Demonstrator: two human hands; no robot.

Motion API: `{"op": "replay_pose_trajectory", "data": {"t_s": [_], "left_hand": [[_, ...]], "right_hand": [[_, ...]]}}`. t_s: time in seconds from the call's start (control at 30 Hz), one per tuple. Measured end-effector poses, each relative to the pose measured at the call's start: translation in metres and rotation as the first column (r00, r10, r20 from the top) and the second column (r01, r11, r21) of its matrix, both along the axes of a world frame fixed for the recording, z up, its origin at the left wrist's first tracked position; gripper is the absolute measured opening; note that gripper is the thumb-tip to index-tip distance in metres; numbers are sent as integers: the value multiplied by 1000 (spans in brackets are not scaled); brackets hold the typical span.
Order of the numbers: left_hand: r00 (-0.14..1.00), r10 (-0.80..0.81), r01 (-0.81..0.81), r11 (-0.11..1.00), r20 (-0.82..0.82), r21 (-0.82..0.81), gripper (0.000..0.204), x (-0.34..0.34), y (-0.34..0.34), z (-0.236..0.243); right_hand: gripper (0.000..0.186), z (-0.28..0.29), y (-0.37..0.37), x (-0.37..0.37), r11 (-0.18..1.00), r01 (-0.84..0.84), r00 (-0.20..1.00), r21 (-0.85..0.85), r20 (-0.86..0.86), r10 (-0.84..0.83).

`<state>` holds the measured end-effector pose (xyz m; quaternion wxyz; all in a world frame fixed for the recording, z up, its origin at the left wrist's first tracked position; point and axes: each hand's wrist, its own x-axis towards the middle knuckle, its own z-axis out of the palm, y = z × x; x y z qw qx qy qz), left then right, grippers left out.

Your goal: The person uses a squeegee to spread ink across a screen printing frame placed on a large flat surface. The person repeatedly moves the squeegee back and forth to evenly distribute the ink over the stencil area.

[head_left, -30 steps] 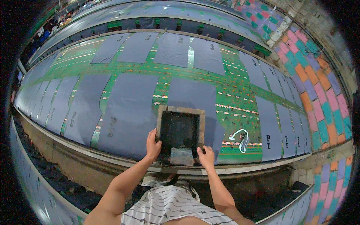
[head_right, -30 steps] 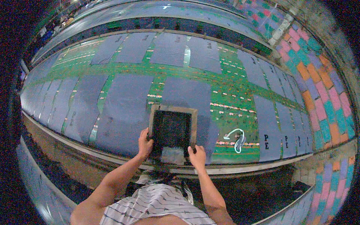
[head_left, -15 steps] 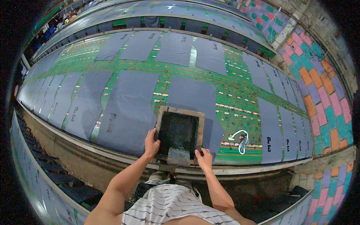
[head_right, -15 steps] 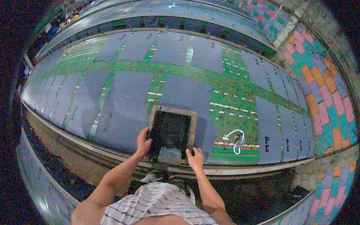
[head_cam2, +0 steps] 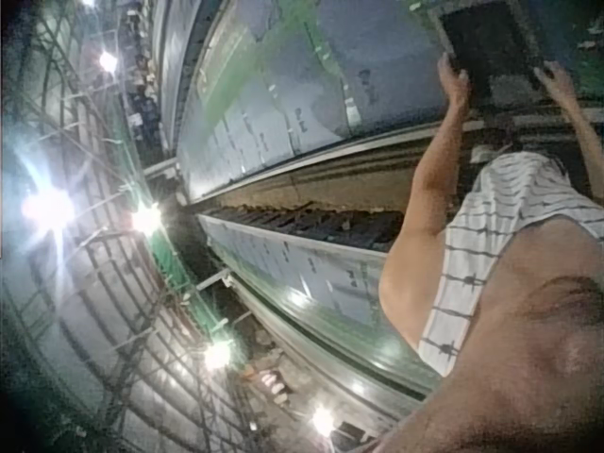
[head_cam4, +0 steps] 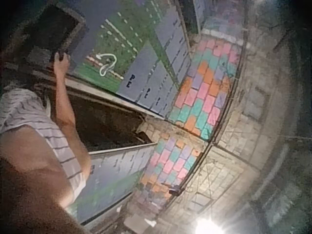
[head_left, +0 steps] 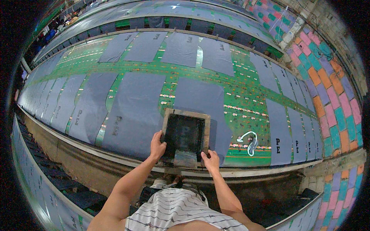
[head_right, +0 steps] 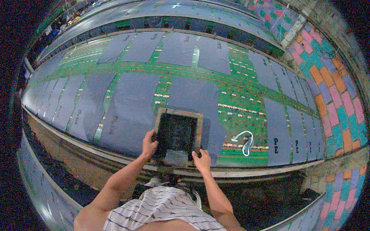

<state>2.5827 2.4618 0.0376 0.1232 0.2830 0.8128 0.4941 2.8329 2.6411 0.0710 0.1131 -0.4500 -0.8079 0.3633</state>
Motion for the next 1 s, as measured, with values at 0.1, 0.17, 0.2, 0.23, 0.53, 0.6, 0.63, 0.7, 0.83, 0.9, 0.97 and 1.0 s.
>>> {"op": "replay_pose_trajectory", "data": {"t_s": [0.1, 0.17, 0.2, 0.23, 0.53, 0.6, 0.63, 0.7, 0.83, 0.9, 0.97, 1.0], "left_hand": [[998, -9, 11, 1000, 67, -27, 64, 2, 2, 8], [998, -13, 15, 999, 66, -36, 64, 2, 2, 9], [998, -15, 18, 999, 65, -41, 64, 2, 3, 10], [999, -21, 23, 998, 40, -52, 64, 1, 3, 9], [999, -30, 31, 997, 14, -68, 64, 1, 2, 2], [999, -39, 39, 995, 5, -93, 64, 0, 4, 8], [999, -41, 42, 995, 14, -94, 64, 0, 4, 9], [999, -43, 46, 994, 32, -96, 64, 1, 4, 11], [999, -39, 39, 995, 0, -89, 65, 0, 3, 6], [999, -30, 28, 995, -25, -95, 65, 3, 4, 8], [999, -26, 22, 996, -42, -87, 65, 5, 3, 7], [998, -23, 19, 996, -51, -83, 66, 6, 2, 7]], "right_hand": [[63, 3, -2, -1, 1000, 17, 1000, -5, 15, -17], [63, 6, -1, -1, 1000, -6, 1000, 12, 13, 6], [64, 3, 1, 0, 1000, -2, 1000, 1, 12, 2], [64, 1, 2, 0, 1000, 3, 1000, -10, 10, -3], [49, 78, -55, -16, 802, -484, 858, 351, 10, 513], [44, 81, -64, -21, 694, -610, 780, 382, 140, 609], [43, 77, -66, -23, 668, -636, 762, 386, 175, 623], [40, 70, -67, -27, 634, -631, 761, 447, 200, 617], [29, 64, -58, -46, 649, -550, 813, 525, 157, 561], [24, 59, -47, -52, 643, -557, 810, 526, 172, 561], [22, 67, -35, -59, 656, -541, 817, 526, 143, 558], [22, 71, -28, -64, 663, -533, 820, 525, 130, 557]]}}
